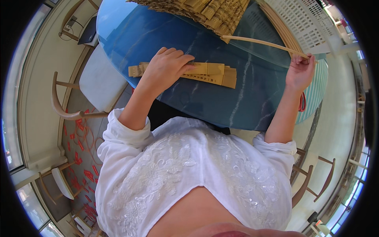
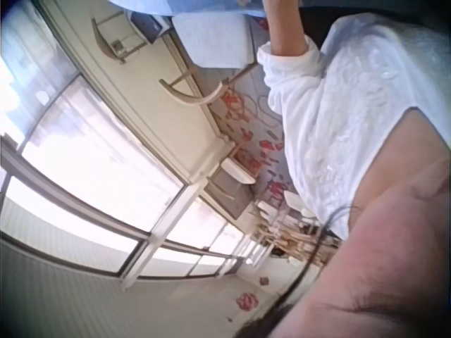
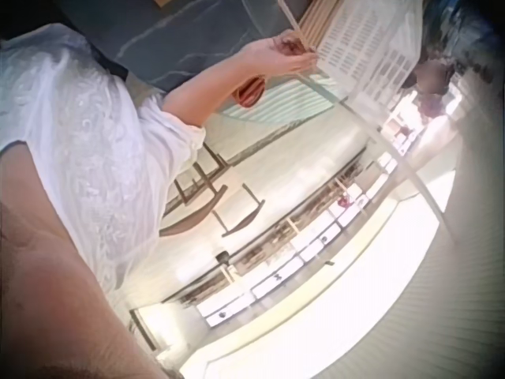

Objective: The person assembles bamboo strips by inserting thin sticks into slots on rectangular bamboo pieces. They repeatedly pick up a bamboo piece, insert a stick, and place the assembled unit on a growing stack on the table.

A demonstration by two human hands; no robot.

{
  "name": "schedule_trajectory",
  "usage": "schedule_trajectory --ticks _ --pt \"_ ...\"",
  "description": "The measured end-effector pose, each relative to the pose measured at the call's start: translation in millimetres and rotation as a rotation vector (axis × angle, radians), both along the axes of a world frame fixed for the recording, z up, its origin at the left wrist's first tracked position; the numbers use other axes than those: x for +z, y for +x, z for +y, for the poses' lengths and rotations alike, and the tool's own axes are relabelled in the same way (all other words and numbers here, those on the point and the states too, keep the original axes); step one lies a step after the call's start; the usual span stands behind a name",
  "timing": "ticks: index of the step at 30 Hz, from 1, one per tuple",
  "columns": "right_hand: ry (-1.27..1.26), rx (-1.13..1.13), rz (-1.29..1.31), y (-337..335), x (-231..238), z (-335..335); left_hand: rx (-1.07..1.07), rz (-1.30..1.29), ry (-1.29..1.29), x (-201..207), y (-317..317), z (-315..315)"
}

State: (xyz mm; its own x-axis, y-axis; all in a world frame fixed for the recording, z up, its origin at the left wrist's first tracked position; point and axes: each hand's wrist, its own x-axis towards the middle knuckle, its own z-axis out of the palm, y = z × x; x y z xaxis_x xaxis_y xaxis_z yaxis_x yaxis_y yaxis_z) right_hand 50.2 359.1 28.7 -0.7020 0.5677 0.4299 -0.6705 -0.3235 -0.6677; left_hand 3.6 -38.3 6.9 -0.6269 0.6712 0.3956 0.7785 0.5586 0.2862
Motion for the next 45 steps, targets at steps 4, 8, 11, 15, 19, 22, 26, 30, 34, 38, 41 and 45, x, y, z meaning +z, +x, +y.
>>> schedule_trajectory --ticks 4,8,11,15,19,22,26,30,34,38,41,45 --pt "0.112 -0.061 -0.144 0 3 -20 0.008 0.056 -0.043 2 0 0" --pt "0.158 -0.15 -0.183 2 8 -31 -0.084 0.029 0.013 1 2 7" --pt "0.171 -0.187 -0.19 1 7 -28 -0.081 -0.025 0.002 -5 4 12" --pt "0.165 -0.207 -0.202 1 7 -27 -0.075 -0.077 -0.022 -4 6 10" --pt "0.205 -0.218 -0.207 3 8 -27 -0.105 -0.074 -0.013 2 5 6" --pt "0.221 -0.243 -0.209 4 9 -30 -0.175 -0.059 0.016 4 3 15" --pt "0.216 -0.248 -0.209 3 7 -29 -0.307 -0.126 0.024 1 -8 39" --pt "0.22 -0.243 -0.206 2 5 -25 -0.327 -0.18 0.009 -2 -14 51" --pt "0.235 -0.232 -0.21 5 8 -30 -0.333 -0.296 0.012 -5 -19 54" --pt "0.237 -0.235 -0.216 4 8 -30 -0.338 -0.327 0.025 -6 -21 54" --pt "0.24 -0.241 -0.219 4 9 -30 -0.355 -0.317 0.053 -10 -23 54" --pt "0.248 -0.242 -0.221 4 8 -30 -0.366 -0.344 0.078 -11 -23 54"
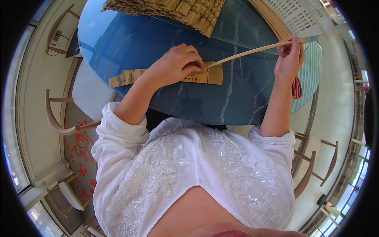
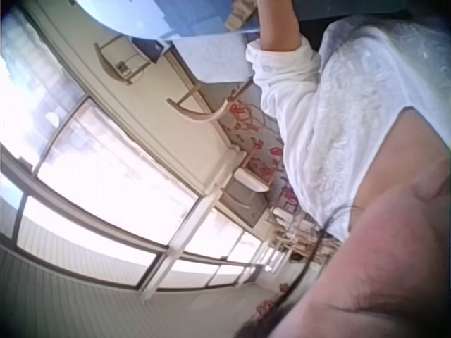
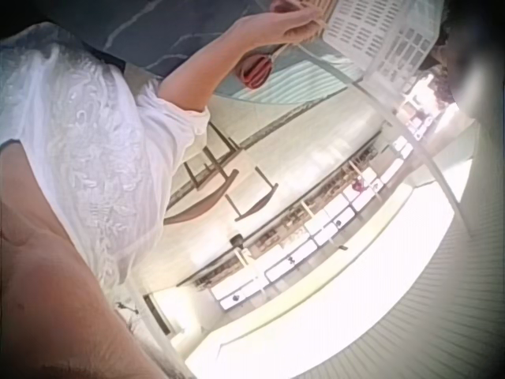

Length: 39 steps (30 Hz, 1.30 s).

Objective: The person assembles bamboo strips by inserting thin sticks into slots on rectangular bamboo pieces. They repeatedly pick up a bamboo piece, insert a stick, and place the assembled unit on a growing stack on the table.

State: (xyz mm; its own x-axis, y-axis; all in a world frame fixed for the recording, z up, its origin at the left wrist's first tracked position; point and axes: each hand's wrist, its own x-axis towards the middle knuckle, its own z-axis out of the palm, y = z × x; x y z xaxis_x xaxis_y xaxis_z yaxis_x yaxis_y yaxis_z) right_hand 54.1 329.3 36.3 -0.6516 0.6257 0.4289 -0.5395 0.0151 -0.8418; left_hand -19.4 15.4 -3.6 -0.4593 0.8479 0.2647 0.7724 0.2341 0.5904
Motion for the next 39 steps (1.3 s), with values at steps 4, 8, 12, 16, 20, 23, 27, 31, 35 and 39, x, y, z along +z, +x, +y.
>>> schedule_trajectory --ticks 4,8,12,16,20,23,27,31,35,39 --pt "0.002 0.005 -0.009 -1 0 -1 -0.011 -0.028 0.023 -4 -1 1" --pt "-0.007 0.007 -0.025 0 0 -3 -0.018 -0.002 0.089 -7 -4 -1" --pt "0.002 0.062 -0.014 1 0 -1 0.008 -0.035 0.137 -2 -2 -3" --pt "0.012 0.099 0.022 1 0 -4 0.022 -0.051 0.16 -1 -3 -5" --pt "0.04 0.194 0.066 3 -2 -1 0.042 -0.115 0.163 3 -2 -7" --pt "0.049 0.22 0.057 3 -2 -2 0.051 -0.171 0.182 4 -1 -7" --pt "0.054 0.292 -0.003 1 -8 -8 0.078 -0.205 0.189 9 0 -6" --pt "0.078 0.33 -0.098 2 -14 -31 0.16 -0.227 0.224 10 1 -6" --pt "0.039 0.277 -0.077 1 -15 -25 0.259 -0.171 0.266 9 -2 -11" --pt "-0.009 0.219 -0.057 -1 -12 -19 0.277 -0.215 0.194 5 -6 -17"
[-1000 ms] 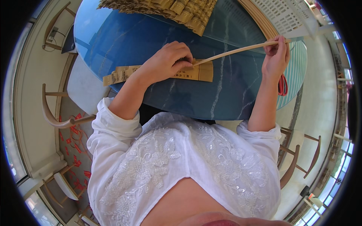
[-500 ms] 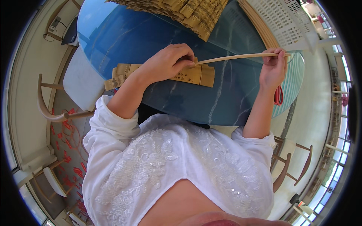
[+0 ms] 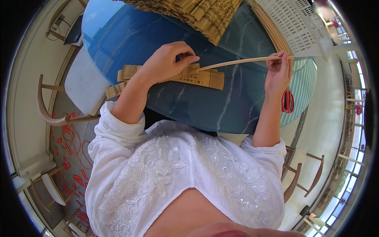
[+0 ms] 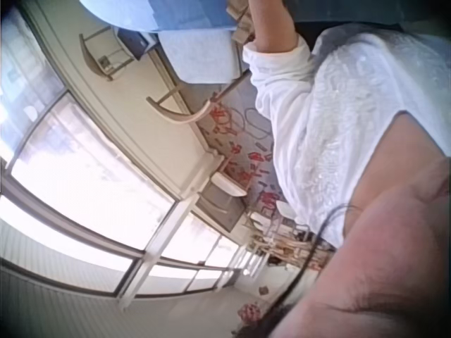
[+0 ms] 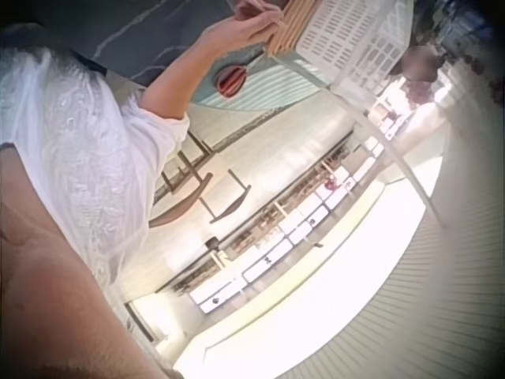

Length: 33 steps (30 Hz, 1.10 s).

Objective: The person assembles bamboo strips by inserting thin sticks into slots on rectangular bamboo pieces. They repeatedly pick up a bamboo piece, insert a stick, and place the assembled unit on a growing stack on the table.

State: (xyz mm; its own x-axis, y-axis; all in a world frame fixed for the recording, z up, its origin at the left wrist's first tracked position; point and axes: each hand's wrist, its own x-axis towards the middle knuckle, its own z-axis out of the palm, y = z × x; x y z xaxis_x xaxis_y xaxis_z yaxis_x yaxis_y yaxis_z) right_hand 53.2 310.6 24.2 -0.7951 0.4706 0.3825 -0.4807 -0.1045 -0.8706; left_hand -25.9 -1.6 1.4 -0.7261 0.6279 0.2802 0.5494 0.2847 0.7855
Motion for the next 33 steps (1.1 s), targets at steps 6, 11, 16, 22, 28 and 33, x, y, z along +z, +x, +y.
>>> schedule_trajectory --ticks 6,11,16,22,28,33 --pt "-0.007 0.002 0.009 -1 0 1 -0.087 0.102 -0.047 -7 -3 -3" --pt "-0.007 0.033 -0.016 -1 -2 -1 -0.074 0.009 -0.01 -3 1 1" --pt "0.0 0.036 -0.074 -1 -5 -10 0.058 -0.024 0.067 -1 3 3" --pt "-0.06 -0.003 0.003 -3 -2 6 0.045 0.054 -0.028 -4 -2 -1" --pt "-0.065 0.014 0.027 -3 -2 10 -0.001 0.034 0.002 -5 -2 -1" --pt "-0.027 -0.05 0.039 -2 -2 12 0.036 -0.026 0.029 1 1 0"
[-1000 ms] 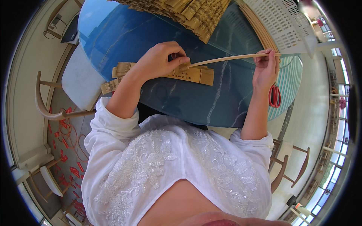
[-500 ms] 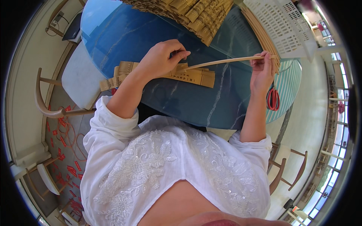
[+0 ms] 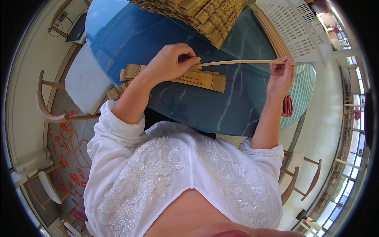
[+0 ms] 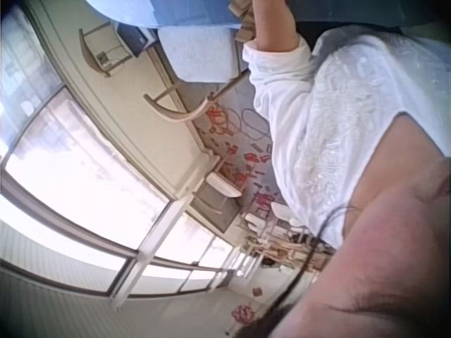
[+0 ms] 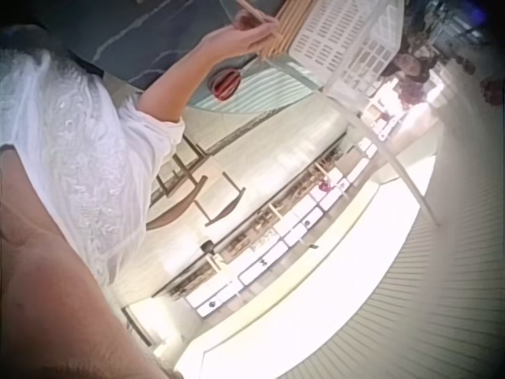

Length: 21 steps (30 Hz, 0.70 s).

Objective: The person assembles bamboo strips by inserting thin sticks into slots on rectangular bamboo pieces. They repeatedly pick up a bamboo piece, insert a stick, and place the assembled unit on a growing stack on the table.

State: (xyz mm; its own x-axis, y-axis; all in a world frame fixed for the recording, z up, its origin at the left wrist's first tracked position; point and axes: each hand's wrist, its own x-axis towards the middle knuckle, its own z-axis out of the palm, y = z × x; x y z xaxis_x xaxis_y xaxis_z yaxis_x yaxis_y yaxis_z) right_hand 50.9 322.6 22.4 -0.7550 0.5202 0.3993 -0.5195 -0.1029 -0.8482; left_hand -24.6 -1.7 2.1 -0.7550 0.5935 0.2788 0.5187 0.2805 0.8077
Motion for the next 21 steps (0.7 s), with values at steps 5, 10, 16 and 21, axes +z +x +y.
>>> schedule_trajectory --ticks 5,10,16,21 --pt "0.038 -0.021 0.003 2 3 -1 0.012 -0.009 0.003 1 0 -1" --pt "-0.012 0.097 -0.011 0 -1 -5 0.017 -0.013 0.02 0 1 0" --pt "-0.014 0.142 -0.042 1 -3 -11 0.026 0.037 0.094 1 1 2" --pt "0.102 0.289 -0.182 2 -8 -33 0.002 0.032 0.12 3 4 5"
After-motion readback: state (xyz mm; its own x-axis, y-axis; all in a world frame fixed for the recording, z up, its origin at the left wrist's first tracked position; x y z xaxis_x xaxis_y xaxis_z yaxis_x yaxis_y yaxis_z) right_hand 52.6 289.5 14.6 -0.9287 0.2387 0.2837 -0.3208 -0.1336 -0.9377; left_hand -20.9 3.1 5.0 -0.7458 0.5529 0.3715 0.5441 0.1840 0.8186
